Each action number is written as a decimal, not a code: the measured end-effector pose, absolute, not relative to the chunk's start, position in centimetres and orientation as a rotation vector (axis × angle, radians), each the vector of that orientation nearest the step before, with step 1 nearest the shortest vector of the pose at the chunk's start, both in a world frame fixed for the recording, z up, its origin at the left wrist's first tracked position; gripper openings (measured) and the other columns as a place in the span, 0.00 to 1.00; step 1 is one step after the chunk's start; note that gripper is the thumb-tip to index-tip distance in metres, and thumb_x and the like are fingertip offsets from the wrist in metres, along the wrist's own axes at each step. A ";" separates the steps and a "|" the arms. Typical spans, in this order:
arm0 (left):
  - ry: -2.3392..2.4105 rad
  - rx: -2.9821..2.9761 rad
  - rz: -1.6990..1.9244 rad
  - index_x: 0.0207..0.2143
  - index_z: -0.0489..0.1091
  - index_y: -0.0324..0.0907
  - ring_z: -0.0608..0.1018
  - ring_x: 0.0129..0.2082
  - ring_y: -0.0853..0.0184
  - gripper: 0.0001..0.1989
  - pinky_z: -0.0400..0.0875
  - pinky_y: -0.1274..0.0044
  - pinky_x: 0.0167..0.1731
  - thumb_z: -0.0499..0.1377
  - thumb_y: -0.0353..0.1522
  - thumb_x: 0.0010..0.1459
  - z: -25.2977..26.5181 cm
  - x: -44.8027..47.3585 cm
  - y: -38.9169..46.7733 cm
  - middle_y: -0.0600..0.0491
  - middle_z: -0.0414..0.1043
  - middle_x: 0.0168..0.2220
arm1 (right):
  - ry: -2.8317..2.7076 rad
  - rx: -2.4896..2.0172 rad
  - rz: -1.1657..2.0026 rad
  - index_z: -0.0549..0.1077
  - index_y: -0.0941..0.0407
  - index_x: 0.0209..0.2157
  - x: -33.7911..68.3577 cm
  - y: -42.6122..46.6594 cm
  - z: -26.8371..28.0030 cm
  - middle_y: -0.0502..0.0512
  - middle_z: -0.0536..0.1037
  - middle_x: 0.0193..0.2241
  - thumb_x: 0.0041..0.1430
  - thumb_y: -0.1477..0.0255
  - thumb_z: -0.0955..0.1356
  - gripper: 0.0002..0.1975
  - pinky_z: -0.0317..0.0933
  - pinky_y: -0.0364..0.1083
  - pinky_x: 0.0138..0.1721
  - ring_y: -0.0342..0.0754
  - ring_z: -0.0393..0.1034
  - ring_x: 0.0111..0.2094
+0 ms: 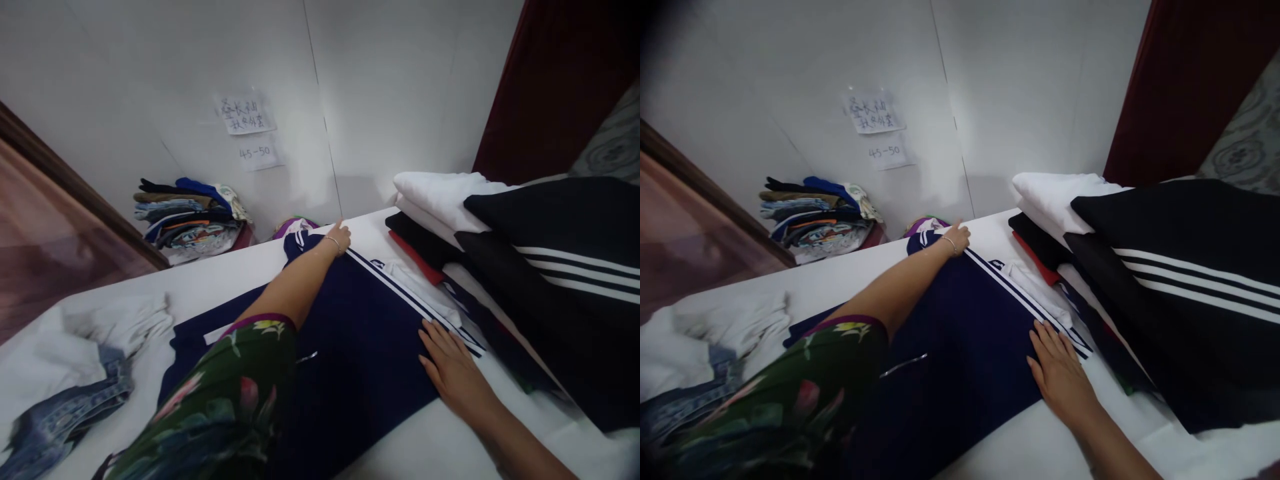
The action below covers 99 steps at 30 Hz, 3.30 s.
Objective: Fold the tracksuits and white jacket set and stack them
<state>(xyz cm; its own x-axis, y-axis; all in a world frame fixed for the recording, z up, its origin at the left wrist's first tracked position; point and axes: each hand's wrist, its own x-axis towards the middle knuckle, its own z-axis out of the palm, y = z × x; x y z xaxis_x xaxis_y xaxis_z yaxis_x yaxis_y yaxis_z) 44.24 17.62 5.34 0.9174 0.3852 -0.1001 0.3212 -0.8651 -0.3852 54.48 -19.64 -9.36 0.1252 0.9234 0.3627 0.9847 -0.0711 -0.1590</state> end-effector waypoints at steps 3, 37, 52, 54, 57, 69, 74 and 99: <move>-0.464 -2.553 0.263 0.36 0.76 0.41 0.60 0.58 0.56 0.13 0.29 0.57 0.61 0.59 0.25 0.47 8.9 41.7 18.9 0.48 0.72 0.47 | -1.864 -2.052 -0.260 0.63 0.59 0.58 54.5 -19.5 -9.2 0.59 0.59 0.62 0.66 0.63 0.57 0.24 0.51 0.59 0.60 0.55 0.51 0.63; -0.802 -3.246 -0.202 0.31 0.63 0.42 0.71 0.38 0.65 0.08 0.65 0.72 0.38 0.57 0.25 0.46 3.4 11.5 -13.8 0.52 0.68 0.41 | -1.832 -2.181 -0.065 0.68 0.61 0.50 52.9 -18.2 -5.8 0.65 0.70 0.50 0.62 0.70 0.61 0.18 0.55 0.52 0.54 0.55 0.61 0.52; -1.248 -2.351 -0.187 0.29 0.69 0.42 0.74 0.34 0.57 0.03 0.61 0.65 0.39 0.55 0.30 0.52 14.2 7.8 -10.0 0.48 0.72 0.27 | -1.879 -2.198 -0.364 0.70 0.66 0.49 52.9 -18.2 -7.6 0.71 0.68 0.50 0.64 0.65 0.56 0.22 0.59 0.54 0.51 0.59 0.59 0.54; -1.131 -2.255 -0.323 0.30 0.68 0.42 0.73 0.36 0.56 0.04 0.59 0.63 0.41 0.53 0.28 0.54 14.9 7.6 -9.7 0.48 0.71 0.28 | -1.842 -2.188 -0.405 0.69 0.65 0.49 52.8 -18.5 -7.9 0.70 0.67 0.51 0.64 0.65 0.55 0.23 0.59 0.56 0.50 0.59 0.58 0.55; -1.018 -2.386 -0.237 0.29 0.67 0.42 0.71 0.33 0.59 0.08 0.59 0.65 0.38 0.51 0.24 0.55 10.9 6.9 -10.2 0.49 0.69 0.27 | -1.838 -2.180 -0.392 0.72 0.62 0.44 52.9 -18.7 -8.2 0.67 0.71 0.44 0.64 0.64 0.55 0.21 0.60 0.56 0.49 0.60 0.62 0.51; -1.358 -2.794 0.092 0.33 0.67 0.41 0.72 0.37 0.60 0.09 0.63 0.70 0.36 0.55 0.22 0.49 1.1 3.6 -12.6 0.48 0.68 0.36 | -1.237 -1.905 0.053 0.76 0.58 0.39 56.2 -19.9 -6.3 0.60 0.78 0.37 0.55 0.59 0.61 0.20 0.65 0.51 0.43 0.55 0.72 0.40; -1.335 -2.770 0.034 0.33 0.66 0.41 0.72 0.36 0.61 0.09 0.64 0.71 0.35 0.52 0.22 0.51 1.4 3.4 -12.1 0.49 0.68 0.35 | -1.368 -1.891 -0.234 0.75 0.58 0.43 56.7 -19.1 -4.2 0.63 0.74 0.46 0.58 0.61 0.61 0.20 0.63 0.51 0.45 0.55 0.67 0.48; -1.527 -2.778 -0.388 0.51 0.68 0.43 0.65 0.58 0.56 0.19 0.59 0.61 0.56 0.54 0.41 0.60 0.3 8.4 -6.1 0.44 0.63 0.58 | -2.090 -1.645 -0.140 0.64 0.54 0.58 47.4 -11.5 -2.0 0.59 0.60 0.61 0.64 0.60 0.59 0.24 0.51 0.57 0.60 0.54 0.49 0.63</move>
<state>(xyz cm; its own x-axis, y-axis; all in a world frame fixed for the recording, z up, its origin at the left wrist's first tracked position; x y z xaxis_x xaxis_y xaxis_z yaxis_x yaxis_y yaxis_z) 8.44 -6.11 0.30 0.5136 0.8375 0.1866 0.8250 -0.5418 0.1610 47.42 -11.55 -2.00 -0.1680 0.8907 0.4223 0.9391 0.2749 -0.2062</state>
